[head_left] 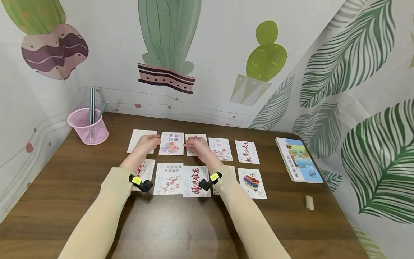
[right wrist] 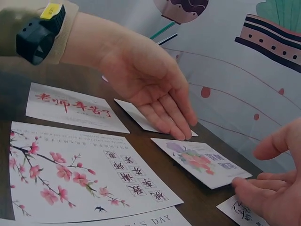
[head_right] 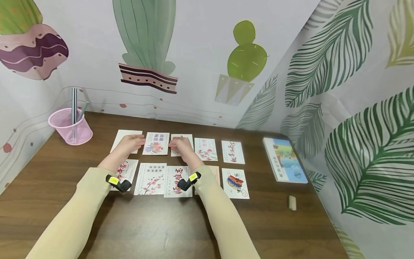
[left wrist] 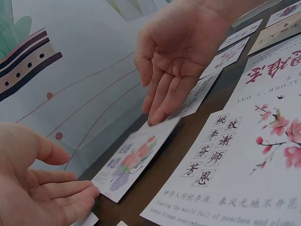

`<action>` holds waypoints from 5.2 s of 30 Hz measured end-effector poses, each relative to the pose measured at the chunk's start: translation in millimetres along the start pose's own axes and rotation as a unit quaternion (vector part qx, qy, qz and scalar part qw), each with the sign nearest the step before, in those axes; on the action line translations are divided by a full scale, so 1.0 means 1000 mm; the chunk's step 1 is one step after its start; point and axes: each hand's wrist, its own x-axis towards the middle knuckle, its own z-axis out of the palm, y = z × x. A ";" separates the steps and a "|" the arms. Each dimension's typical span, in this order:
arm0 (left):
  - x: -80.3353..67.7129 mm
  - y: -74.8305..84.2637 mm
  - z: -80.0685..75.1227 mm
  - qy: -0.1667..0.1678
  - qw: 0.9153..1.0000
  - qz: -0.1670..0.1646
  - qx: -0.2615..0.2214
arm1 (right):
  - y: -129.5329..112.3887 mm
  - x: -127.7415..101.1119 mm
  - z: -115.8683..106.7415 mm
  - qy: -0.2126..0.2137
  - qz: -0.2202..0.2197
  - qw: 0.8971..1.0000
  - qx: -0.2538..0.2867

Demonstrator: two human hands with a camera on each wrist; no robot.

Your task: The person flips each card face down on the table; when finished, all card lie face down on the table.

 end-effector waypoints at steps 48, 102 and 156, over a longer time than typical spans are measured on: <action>0.012 0.026 0.024 -0.068 0.997 0.020 -0.042 | 0.000 0.008 0.025 0.021 -0.006 0.997 0.069; 0.026 0.010 0.005 0.007 0.997 -0.021 -0.079 | -0.006 0.003 0.024 -0.042 -0.024 0.996 0.078; 0.009 0.013 0.007 -0.014 0.997 0.020 -0.075 | 0.001 0.003 -0.006 -0.006 -0.037 0.998 0.047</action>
